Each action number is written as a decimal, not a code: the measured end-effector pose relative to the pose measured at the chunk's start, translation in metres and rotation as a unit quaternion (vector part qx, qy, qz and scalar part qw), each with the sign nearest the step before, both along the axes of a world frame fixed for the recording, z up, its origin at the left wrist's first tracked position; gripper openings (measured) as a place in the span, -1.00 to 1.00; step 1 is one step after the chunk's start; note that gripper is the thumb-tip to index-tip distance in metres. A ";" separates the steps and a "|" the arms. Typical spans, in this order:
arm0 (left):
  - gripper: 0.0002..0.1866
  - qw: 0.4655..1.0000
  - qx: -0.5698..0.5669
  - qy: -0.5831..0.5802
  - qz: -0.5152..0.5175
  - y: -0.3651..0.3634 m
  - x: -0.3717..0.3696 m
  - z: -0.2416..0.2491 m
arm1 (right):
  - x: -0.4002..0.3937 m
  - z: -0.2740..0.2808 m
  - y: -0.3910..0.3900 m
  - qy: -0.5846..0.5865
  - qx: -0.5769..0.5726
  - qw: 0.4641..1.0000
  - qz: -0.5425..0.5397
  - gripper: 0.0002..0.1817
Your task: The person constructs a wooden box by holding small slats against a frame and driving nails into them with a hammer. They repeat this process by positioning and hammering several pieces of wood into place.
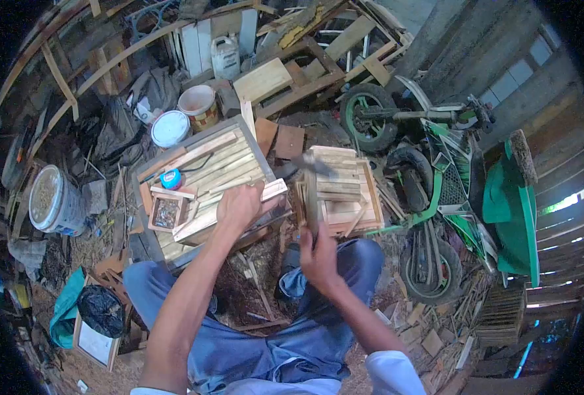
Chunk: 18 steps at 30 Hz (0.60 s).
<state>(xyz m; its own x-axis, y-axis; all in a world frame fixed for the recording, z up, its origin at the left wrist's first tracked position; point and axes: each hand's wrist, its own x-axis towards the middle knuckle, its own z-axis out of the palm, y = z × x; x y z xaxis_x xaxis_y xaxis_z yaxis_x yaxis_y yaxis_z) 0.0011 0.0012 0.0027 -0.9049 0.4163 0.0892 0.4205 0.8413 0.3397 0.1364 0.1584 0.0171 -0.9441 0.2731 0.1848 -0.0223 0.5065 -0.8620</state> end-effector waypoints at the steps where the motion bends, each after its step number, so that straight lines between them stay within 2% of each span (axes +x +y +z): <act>1: -0.42 1.000 -0.001 -0.004 0.000 0.000 -0.001 -0.002 | 0.004 -0.024 -0.005 0.001 -0.031 0.999 -0.015 -0.81; 4: -0.41 1.000 -0.005 0.000 0.002 0.002 0.000 -0.001 | 0.006 -0.049 -0.026 -0.028 0.058 0.997 -0.037 -0.79; 7: -0.40 1.000 -0.006 -0.004 0.006 0.000 0.003 0.003 | 0.012 -0.055 -0.032 -0.090 0.004 0.994 -0.064 -0.80; 10: -0.43 1.000 -0.017 -0.010 -0.002 0.001 0.005 0.003 | 0.014 -0.074 -0.026 -0.008 0.011 0.998 -0.064 -0.79; 13: -0.46 1.000 -0.013 -0.022 -0.002 -0.001 0.001 0.000 | 0.009 -0.082 -0.022 -0.035 0.137 0.990 -0.008 -0.79; 17: -0.47 1.000 -0.002 -0.005 0.002 0.000 0.007 0.004 | 0.018 -0.058 -0.028 0.060 0.045 0.996 -0.040 -0.80; 18: -0.47 1.000 -0.014 -0.016 0.003 0.000 0.006 0.004 | 0.017 -0.069 -0.025 0.114 0.054 0.991 -0.047 -0.81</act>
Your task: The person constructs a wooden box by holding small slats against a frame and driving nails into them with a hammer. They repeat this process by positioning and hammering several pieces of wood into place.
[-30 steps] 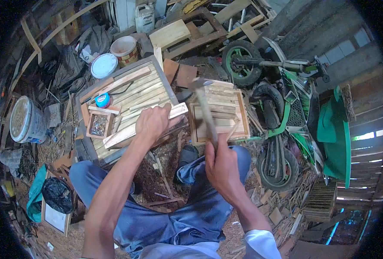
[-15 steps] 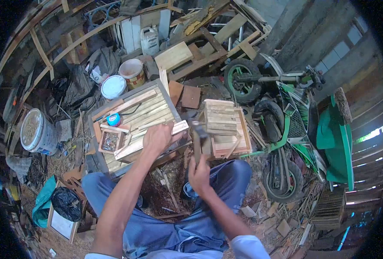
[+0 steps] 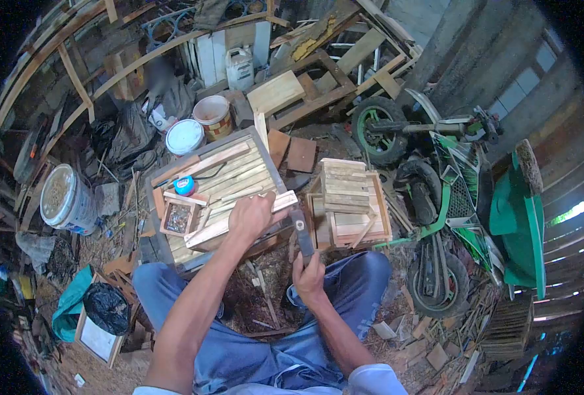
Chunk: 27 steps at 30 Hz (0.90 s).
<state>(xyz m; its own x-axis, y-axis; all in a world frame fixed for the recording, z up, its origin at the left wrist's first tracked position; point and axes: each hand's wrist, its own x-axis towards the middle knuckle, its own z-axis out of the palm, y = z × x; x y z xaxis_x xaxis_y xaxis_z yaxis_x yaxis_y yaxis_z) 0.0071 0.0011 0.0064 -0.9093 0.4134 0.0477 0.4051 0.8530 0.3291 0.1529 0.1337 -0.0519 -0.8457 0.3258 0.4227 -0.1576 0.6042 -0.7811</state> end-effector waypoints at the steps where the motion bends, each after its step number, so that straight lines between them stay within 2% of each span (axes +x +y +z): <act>1: -0.47 1.000 0.011 0.004 0.002 -0.001 -0.001 -0.004 | -0.003 -0.007 0.002 -0.050 0.024 0.998 -0.006 -0.82; 3: -0.46 0.999 0.036 0.016 0.001 0.000 -0.005 -0.006 | -0.011 -0.011 0.005 -0.145 0.072 0.987 -0.024 -0.82; 6: -0.46 1.000 0.017 0.024 0.006 0.001 -0.002 -0.003 | -0.004 0.009 0.005 -0.077 0.008 0.997 -0.009 -0.81; 8: -0.45 1.000 0.014 0.022 0.003 0.000 -0.003 -0.002 | 0.001 0.003 0.003 -0.036 -0.025 0.999 -0.009 -0.79; 11: -0.44 0.999 0.028 0.030 -0.002 0.000 -0.001 -0.012 | -0.012 -0.014 0.008 -0.158 0.098 0.982 0.006 -0.80; 12: -0.44 0.999 0.034 0.041 -0.003 0.000 -0.005 -0.013 | -0.010 -0.006 0.005 -0.160 0.087 0.983 0.014 -0.79; 15: -0.45 0.999 0.016 0.040 -0.003 0.000 0.000 -0.006 | 0.001 0.022 -0.003 -0.059 -0.026 0.998 0.027 -0.74; 16: -0.45 0.999 0.020 0.048 0.003 0.000 0.002 -0.003 | 0.003 0.006 0.000 -0.042 0.003 0.999 -0.003 -0.74; 19: -0.46 0.998 0.050 0.038 0.007 -0.001 -0.001 -0.005 | -0.014 -0.002 0.006 -0.188 0.035 0.981 -0.019 -0.75; 20: -0.45 0.998 0.036 0.045 -0.002 0.000 -0.001 -0.006 | -0.013 -0.005 0.009 -0.142 0.047 0.989 -0.013 -0.75; 23: -0.45 1.000 0.002 0.031 0.002 0.001 0.004 0.001 | -0.004 0.027 -0.002 -0.069 -0.052 0.996 -0.024 -0.72; 24: -0.44 0.999 0.003 0.045 -0.006 0.000 0.004 0.000 | -0.002 0.023 -0.001 -0.033 -0.051 0.998 -0.027 -0.75; 27: -0.43 0.999 0.012 0.033 0.022 0.002 0.004 0.001 | -0.011 0.008 0.006 -0.154 0.058 0.986 -0.014 -0.79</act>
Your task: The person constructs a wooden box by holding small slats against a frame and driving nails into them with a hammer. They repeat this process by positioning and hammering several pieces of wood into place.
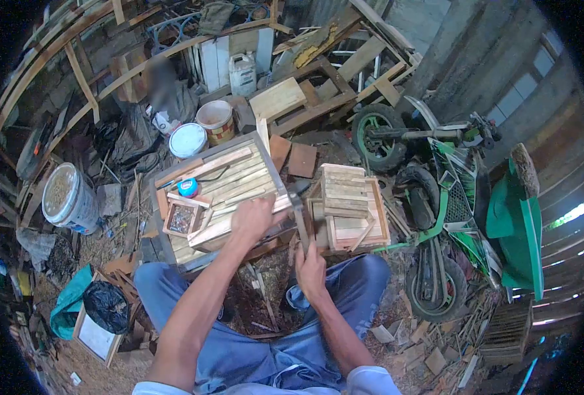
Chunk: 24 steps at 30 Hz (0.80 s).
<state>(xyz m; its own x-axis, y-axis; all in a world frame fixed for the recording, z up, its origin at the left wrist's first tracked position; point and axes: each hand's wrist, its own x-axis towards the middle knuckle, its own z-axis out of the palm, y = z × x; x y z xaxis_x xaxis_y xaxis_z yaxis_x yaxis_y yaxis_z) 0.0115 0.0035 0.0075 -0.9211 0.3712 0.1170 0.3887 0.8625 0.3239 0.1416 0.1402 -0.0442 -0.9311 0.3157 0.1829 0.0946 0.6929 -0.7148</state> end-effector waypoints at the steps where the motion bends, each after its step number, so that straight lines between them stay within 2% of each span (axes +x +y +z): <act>1: -0.42 1.000 0.002 0.014 -0.024 -0.002 -0.004 -0.003 | 0.000 -0.001 0.000 0.008 0.002 1.000 -0.003 -0.77; 5: -0.42 1.000 0.003 0.005 -0.014 -0.003 0.002 -0.004 | 0.010 0.019 -0.004 0.076 -0.098 0.992 -0.007 -0.69; 8: -0.42 1.000 0.019 -0.006 -0.017 -0.001 0.002 0.003 | -0.002 0.003 0.005 -0.046 0.002 0.999 0.013 -0.71; 10: -0.42 0.999 0.042 0.001 -0.025 -0.003 -0.002 0.006 | -0.002 0.018 0.004 -0.016 -0.014 1.000 0.008 -0.72; 12: -0.41 0.998 0.060 -0.009 -0.019 -0.005 0.002 0.003 | 0.003 0.041 0.004 -0.001 -0.042 0.999 0.022 -0.73; 14: -0.39 0.997 0.077 0.011 -0.014 -0.003 -0.002 -0.003 | 0.000 0.083 0.011 -0.058 -0.071 0.995 0.028 -0.74; 16: -0.35 0.998 0.051 -0.037 0.004 -0.001 -0.003 0.002 | -0.005 0.127 0.016 -0.046 -0.079 0.995 0.040 -0.79; 19: -0.34 0.998 0.053 -0.022 -0.006 -0.002 -0.003 0.000 | -0.005 0.148 0.020 -0.037 -0.030 0.998 0.039 -0.77; 22: -0.35 0.998 0.055 -0.024 -0.008 -0.003 -0.003 -0.001 | -0.009 0.118 0.037 -0.109 0.093 0.985 0.093 -0.77; 23: -0.37 0.998 0.055 -0.020 -0.014 -0.004 -0.003 -0.003 | -0.011 0.111 0.046 -0.173 0.129 0.969 0.122 -0.77; 24: -0.38 0.998 0.056 -0.017 -0.019 -0.004 -0.003 -0.004 | -0.011 0.117 0.045 -0.173 0.116 0.973 0.101 -0.77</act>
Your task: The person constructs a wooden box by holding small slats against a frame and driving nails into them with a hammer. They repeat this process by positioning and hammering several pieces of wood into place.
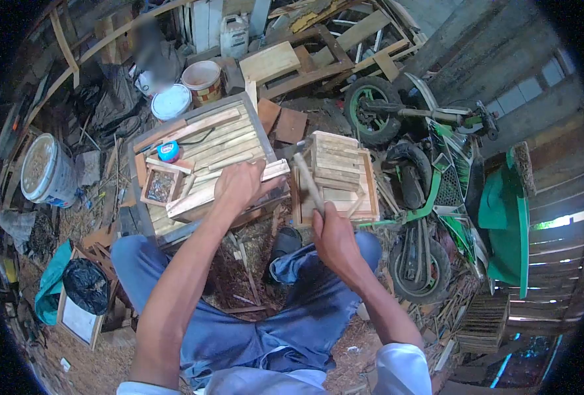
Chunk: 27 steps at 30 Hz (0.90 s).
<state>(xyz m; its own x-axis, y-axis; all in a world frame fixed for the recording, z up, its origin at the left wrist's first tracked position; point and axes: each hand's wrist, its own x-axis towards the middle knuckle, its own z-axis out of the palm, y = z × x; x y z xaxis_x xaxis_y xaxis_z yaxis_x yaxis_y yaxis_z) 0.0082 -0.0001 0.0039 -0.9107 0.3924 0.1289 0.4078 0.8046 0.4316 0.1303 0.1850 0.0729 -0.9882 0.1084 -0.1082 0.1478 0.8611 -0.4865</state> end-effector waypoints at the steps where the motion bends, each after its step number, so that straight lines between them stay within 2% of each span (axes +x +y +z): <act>1: -0.38 1.000 0.001 0.004 -0.003 0.000 -0.002 0.000 | -0.001 0.014 -0.004 0.003 -0.010 1.000 -0.022 -0.77; 5: -0.38 1.000 -0.004 -0.001 0.003 -0.001 0.000 -0.001 | -0.002 0.052 -0.017 0.069 -0.081 0.994 -0.014 -0.81; 7: -0.38 1.000 -0.002 0.002 0.003 0.000 -0.001 -0.002 | -0.001 0.033 -0.016 0.085 -0.107 0.990 -0.023 -0.83; 10: -0.38 1.000 -0.006 -0.017 0.001 -0.001 0.001 0.007 | -0.009 0.003 -0.007 -0.019 0.012 0.999 0.040 -0.83; 13: -0.41 0.999 -0.026 -0.018 0.003 -0.003 0.004 0.010 | -0.004 0.036 -0.019 0.004 -0.056 0.998 -0.004 -0.84; 16: -0.43 0.999 -0.033 -0.017 -0.001 -0.001 0.003 0.006 | -0.001 0.053 -0.026 0.112 -0.101 0.988 -0.030 -0.88; 17: -0.44 0.999 -0.039 -0.020 -0.001 -0.001 0.003 0.006 | 0.002 0.034 -0.021 0.111 -0.104 0.987 -0.053 -0.89; 18: -0.44 0.999 -0.044 -0.022 -0.001 -0.001 0.003 0.007 | 0.004 0.002 -0.012 0.139 -0.080 0.987 -0.004 -0.87; 20: -0.43 0.999 -0.043 -0.015 0.000 0.000 0.003 0.008 | 0.001 -0.005 -0.004 0.008 0.025 0.998 0.056 -0.85; 21: -0.41 0.999 -0.041 -0.012 0.000 0.001 0.002 0.005 | 0.001 0.001 -0.003 0.013 0.015 0.997 0.071 -0.83; 24: -0.38 0.999 -0.040 -0.013 -0.006 0.000 0.004 0.004 | -0.001 0.050 -0.021 0.002 -0.073 0.997 -0.012 -0.83; 26: -0.38 0.999 -0.037 -0.024 -0.006 0.001 0.005 0.004 | 0.000 0.059 -0.025 0.083 -0.101 0.991 -0.035 -0.82; 27: -0.38 0.999 -0.032 -0.020 -0.007 0.002 0.008 0.002 | 0.004 0.037 -0.018 0.115 -0.094 0.989 -0.020 -0.83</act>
<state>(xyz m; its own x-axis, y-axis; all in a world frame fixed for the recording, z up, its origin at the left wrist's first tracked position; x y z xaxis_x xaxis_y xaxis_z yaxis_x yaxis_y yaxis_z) 0.0158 0.0019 0.0055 -0.9089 0.4115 0.0672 0.4030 0.8257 0.3947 0.1339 0.1665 0.1103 -0.9845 0.1467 0.0962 0.0467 0.7476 -0.6625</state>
